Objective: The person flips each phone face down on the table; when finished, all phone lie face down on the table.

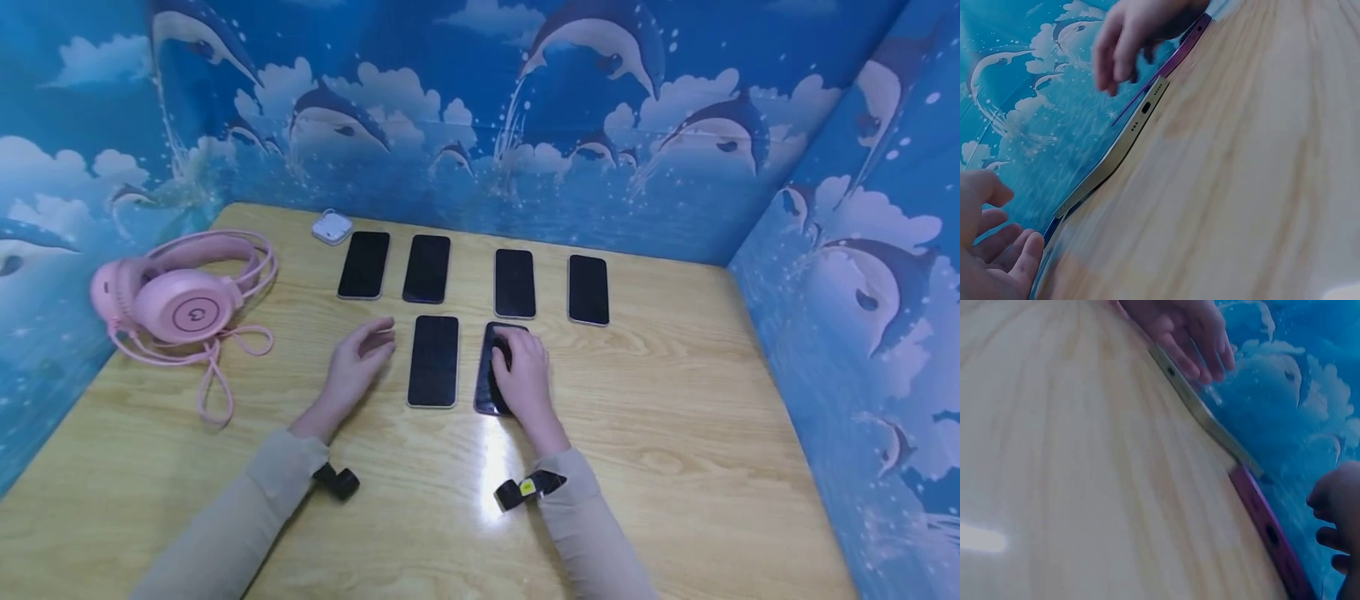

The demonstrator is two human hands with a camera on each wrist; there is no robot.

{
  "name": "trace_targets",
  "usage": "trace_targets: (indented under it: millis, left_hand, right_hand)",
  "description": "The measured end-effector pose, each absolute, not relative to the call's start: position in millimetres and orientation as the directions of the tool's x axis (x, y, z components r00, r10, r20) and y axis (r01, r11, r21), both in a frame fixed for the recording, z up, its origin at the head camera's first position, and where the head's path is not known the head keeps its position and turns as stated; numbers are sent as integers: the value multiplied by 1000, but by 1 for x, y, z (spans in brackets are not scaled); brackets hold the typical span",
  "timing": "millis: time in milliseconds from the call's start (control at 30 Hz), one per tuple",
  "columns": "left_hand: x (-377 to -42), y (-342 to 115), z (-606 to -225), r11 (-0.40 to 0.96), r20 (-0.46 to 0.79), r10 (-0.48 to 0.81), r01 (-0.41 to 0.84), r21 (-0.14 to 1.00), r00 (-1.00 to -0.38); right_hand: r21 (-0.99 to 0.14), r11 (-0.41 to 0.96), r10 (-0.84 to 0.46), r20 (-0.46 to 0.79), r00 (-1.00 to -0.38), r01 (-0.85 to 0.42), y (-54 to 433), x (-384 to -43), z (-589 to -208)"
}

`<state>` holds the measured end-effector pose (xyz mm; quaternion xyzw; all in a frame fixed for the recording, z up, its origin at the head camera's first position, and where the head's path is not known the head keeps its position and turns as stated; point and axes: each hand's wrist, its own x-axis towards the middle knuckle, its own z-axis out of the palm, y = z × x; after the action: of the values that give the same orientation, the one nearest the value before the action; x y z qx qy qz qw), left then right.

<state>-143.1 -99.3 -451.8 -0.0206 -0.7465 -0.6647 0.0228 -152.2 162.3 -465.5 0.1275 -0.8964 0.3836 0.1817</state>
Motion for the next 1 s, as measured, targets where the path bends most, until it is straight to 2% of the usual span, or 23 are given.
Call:
trace_targets:
  millis: [133, 300, 400, 667, 833, 1000]
  left_hand:
    - [-152, -93, -467, 133, 67, -9, 66, 989, -998]
    - [-153, -82, -471, 181, 116, 49, 124, 976, -992]
    - [-153, -79, -473, 249, 138, 87, 155, 956, -987]
    - [-152, -85, -473, 396, 194, 159, 243, 885, -968]
    - [-152, -85, -471, 458, 189, 192, 259, 851, -963]
    - [-149, -83, -469, 478, 166, 197, 242, 844, -966]
  right_hand:
    - [-554, 734, -119, 464, -878, -392, 140, -155, -463]
    - [-506, 819, -121, 308, -944, -270, 123, -154, -465]
    - [-475, 848, -127, 248, -960, -235, 119, -154, -465]
    - [-425, 848, -245, 215, -946, -316, 114, -155, -460]
    - [-514, 798, -241, 204, -949, -313, 115, -154, -459]
    - [-737, 637, -153, 165, -974, -225, 120, -154, -459]
